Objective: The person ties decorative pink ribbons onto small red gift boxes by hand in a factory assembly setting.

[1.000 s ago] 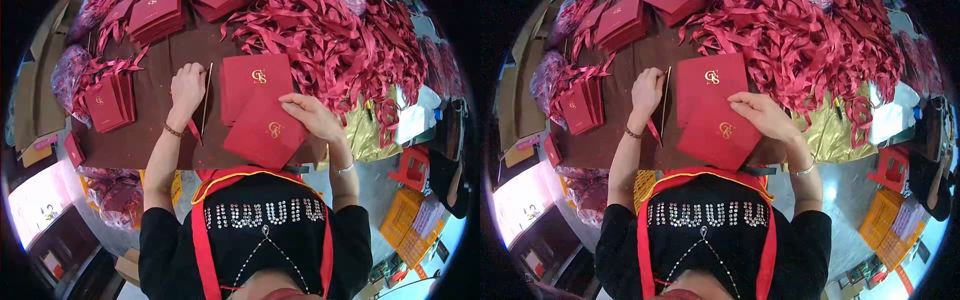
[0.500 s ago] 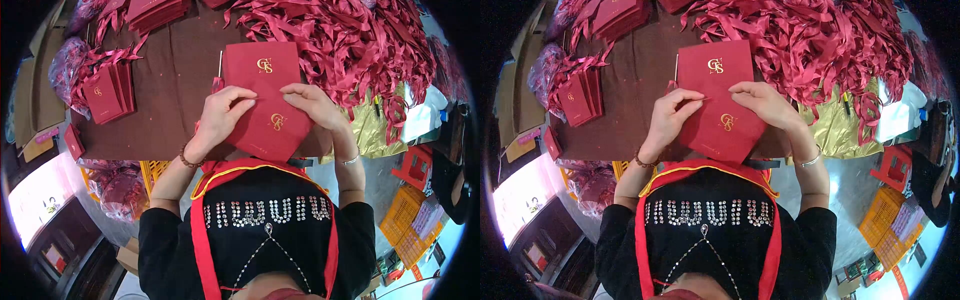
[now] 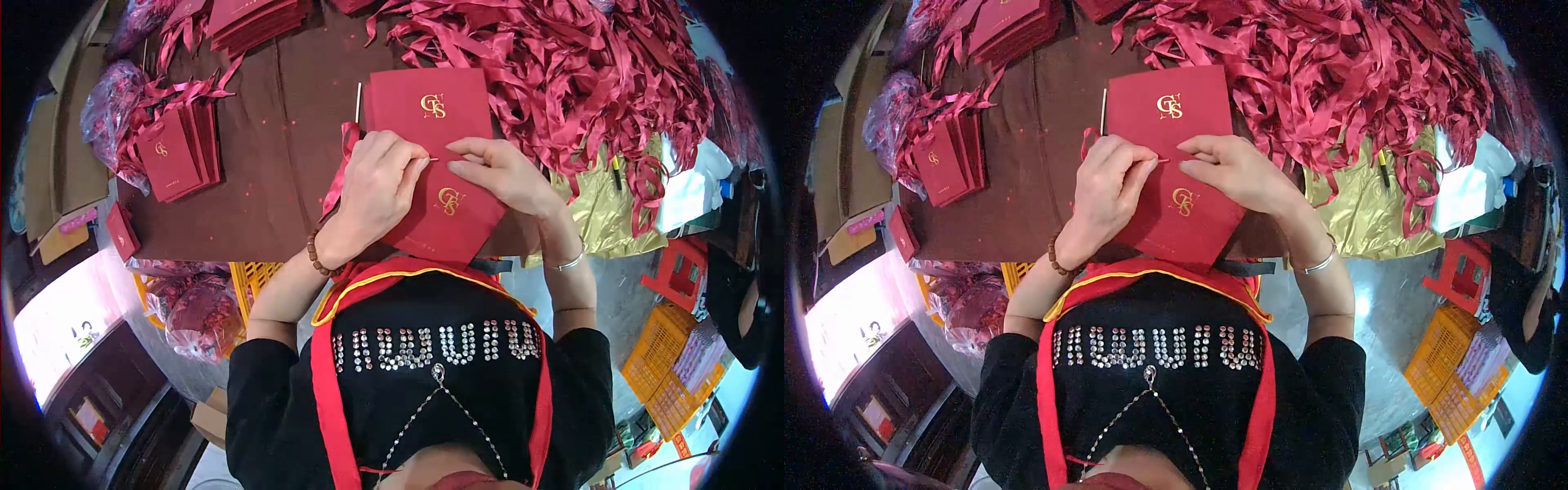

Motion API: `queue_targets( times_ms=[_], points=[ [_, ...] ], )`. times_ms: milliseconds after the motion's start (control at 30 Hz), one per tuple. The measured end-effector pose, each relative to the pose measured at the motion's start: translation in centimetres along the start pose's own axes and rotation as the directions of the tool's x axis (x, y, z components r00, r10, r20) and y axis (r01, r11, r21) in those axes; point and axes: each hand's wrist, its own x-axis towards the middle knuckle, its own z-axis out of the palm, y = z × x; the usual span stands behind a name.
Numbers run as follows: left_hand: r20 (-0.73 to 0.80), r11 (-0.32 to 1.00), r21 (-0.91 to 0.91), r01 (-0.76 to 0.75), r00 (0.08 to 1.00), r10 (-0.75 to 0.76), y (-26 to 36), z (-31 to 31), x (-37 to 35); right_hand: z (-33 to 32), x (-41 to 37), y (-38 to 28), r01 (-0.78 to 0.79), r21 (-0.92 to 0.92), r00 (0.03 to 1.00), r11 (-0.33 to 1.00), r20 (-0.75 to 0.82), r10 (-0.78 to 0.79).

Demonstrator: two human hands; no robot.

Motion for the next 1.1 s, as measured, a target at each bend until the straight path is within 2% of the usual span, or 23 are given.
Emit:
queue_targets(
  times_ms=[367,667,933,1000,1100],
  points=[
    [0.037,0.99,0.134,-0.033,0.999,0.028,0.6,0.1,0.4,0.4,-0.4,0.2,0.071,0.049,0.997,0.996,0.01,-0.072],
    [0.12,0.863,0.448,-0.232,0.973,0.2,2.1,0.3,0.4,0.6,-0.8,0.5,0.117,0.033,0.993,0.993,0.015,-0.117],
    [0.206,0.863,0.418,-0.285,0.955,0.215,1.8,-0.6,0.5,0.8,-0.9,0.4,0.129,0.031,0.991,0.991,0.041,-0.13],
    [0.22,0.868,0.402,-0.291,0.951,0.216,1.8,-0.6,0.5,1.0,-0.9,0.7,0.134,0.113,0.99,0.985,0.031,-0.138],
    [0.239,0.853,0.423,-0.306,0.946,0.221,2.2,-0.9,0.6,1.1,-1.0,0.2,0.108,0.102,0.993,0.989,0.047,-0.113]
  ],
)
